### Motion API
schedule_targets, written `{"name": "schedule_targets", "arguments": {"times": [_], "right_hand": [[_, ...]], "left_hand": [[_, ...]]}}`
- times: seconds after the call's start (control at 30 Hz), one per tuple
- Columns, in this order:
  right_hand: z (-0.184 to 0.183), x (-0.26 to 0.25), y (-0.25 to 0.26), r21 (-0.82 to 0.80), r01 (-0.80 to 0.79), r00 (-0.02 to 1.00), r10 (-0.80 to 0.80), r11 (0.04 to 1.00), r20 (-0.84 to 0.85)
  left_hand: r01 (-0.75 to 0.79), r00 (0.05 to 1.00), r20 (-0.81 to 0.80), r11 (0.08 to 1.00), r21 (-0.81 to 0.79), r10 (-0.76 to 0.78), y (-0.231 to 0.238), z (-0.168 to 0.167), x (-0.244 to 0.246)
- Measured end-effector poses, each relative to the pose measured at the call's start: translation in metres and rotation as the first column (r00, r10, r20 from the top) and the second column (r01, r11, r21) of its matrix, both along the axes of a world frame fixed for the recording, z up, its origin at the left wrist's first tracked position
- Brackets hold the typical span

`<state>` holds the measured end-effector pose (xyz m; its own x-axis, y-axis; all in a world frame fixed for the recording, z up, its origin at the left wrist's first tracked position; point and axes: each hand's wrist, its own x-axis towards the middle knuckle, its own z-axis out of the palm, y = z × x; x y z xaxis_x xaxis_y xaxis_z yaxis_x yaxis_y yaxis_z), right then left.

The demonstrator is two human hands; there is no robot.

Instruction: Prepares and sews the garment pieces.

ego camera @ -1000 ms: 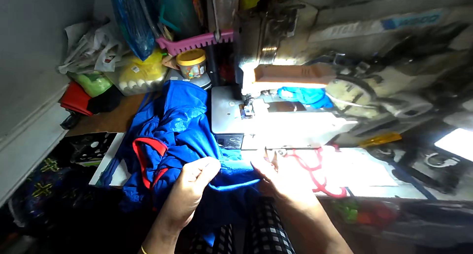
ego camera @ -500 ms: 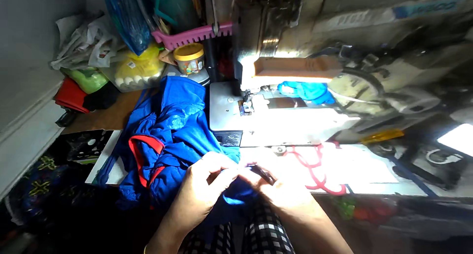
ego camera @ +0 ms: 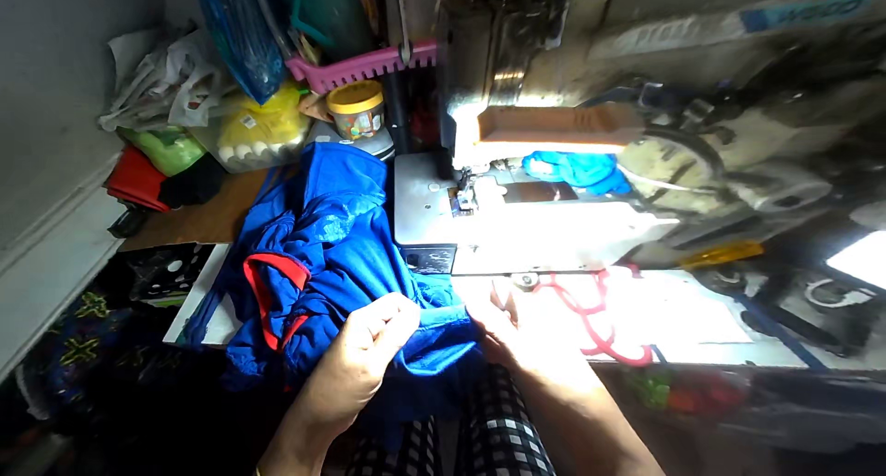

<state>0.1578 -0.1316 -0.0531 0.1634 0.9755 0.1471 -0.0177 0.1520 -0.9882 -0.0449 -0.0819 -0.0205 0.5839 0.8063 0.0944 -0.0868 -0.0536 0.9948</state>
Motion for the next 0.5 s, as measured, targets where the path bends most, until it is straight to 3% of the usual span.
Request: {"name": "schedule_targets", "arguments": {"times": [0.1, 0.23, 0.33, 0.5], "right_hand": [[0.003, 0.002, -0.002, 0.013, 0.014, 0.999, -0.014, 1.000, 0.051], [-0.001, 0.001, -0.002, 0.062, 0.104, 0.962, -0.116, 0.993, 0.248], [-0.001, -0.004, -0.011, 0.205, 0.187, 0.863, -0.261, 0.961, 0.433], [0.009, -0.014, -0.028, 0.466, 0.126, 0.698, -0.412, 0.876, 0.586]], "left_hand": [[0.001, 0.995, -0.098, 0.987, 0.161, 0.015, 0.000, 0.000, 0.001], [-0.093, 0.991, -0.079, 0.985, 0.145, 0.106, -0.002, 0.000, 0.006], [-0.151, 0.984, -0.080, 0.984, 0.094, 0.158, -0.003, 0.004, 0.009], [-0.165, 0.978, -0.106, 0.978, 0.127, 0.179, -0.005, 0.006, 0.010]]}}
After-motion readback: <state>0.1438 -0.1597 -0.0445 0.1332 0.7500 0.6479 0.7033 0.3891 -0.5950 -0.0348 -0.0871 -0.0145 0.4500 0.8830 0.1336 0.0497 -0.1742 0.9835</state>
